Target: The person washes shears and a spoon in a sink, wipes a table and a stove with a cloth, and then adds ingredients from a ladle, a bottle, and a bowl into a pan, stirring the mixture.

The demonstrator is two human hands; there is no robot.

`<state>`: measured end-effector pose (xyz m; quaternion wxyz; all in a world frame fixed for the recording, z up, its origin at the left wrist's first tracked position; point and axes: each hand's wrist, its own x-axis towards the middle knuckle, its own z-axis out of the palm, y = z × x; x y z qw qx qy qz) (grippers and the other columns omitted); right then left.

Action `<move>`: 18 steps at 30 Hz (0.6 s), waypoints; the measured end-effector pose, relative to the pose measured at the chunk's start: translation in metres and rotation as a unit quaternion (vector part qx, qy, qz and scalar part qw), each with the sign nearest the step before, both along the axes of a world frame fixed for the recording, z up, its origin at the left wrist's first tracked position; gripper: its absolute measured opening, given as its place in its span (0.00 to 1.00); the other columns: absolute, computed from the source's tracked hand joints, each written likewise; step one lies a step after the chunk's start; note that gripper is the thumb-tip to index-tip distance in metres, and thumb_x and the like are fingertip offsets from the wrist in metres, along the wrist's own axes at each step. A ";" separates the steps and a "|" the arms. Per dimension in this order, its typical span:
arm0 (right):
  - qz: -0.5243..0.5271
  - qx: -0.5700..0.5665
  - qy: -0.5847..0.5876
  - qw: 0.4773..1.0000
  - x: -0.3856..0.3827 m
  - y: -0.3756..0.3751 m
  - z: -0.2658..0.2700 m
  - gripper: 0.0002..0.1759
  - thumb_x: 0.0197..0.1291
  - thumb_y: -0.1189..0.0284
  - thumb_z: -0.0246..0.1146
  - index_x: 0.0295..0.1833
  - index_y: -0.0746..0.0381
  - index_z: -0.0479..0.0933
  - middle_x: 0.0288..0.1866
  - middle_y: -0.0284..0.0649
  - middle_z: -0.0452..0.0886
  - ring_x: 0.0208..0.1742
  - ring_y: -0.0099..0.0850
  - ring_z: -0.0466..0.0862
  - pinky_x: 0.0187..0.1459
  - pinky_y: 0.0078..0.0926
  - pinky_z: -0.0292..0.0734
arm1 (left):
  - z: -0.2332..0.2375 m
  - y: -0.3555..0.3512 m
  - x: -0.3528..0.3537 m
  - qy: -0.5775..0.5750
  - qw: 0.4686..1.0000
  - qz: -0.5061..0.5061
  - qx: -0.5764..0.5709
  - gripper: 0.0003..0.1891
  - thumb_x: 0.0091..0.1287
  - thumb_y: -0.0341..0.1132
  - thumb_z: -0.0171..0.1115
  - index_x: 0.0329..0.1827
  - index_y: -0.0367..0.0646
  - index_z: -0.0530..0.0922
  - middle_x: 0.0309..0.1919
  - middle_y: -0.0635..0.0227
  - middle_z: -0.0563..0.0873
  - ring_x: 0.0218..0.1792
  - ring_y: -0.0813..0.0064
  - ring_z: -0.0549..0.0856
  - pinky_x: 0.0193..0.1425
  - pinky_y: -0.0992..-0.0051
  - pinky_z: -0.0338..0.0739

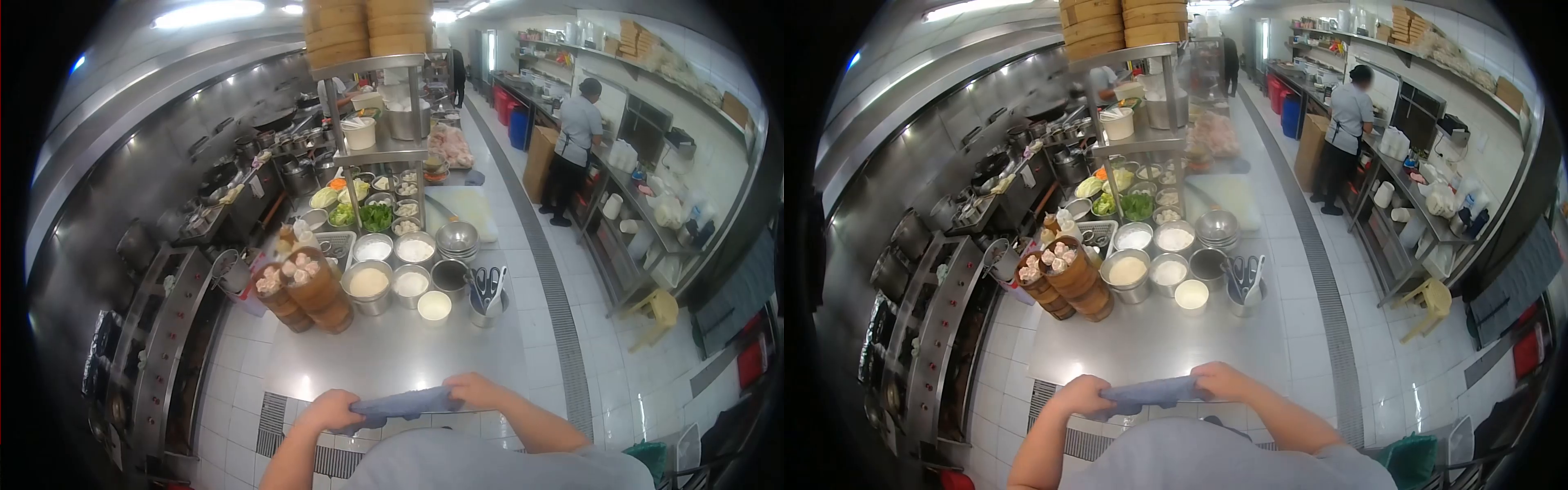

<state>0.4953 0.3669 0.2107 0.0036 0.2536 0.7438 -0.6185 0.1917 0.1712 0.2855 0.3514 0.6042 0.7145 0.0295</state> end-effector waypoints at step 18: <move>-0.052 -0.450 0.316 0.834 -0.031 -0.015 0.033 0.34 0.67 0.77 0.62 0.77 0.64 0.62 0.73 0.44 0.72 0.73 0.36 0.74 0.72 0.39 0.71 | -0.020 -0.055 0.010 -0.736 0.577 0.234 0.264 0.46 0.61 0.36 0.68 0.82 0.41 0.54 0.74 0.55 0.70 0.76 0.53 0.69 0.79 0.51 0.64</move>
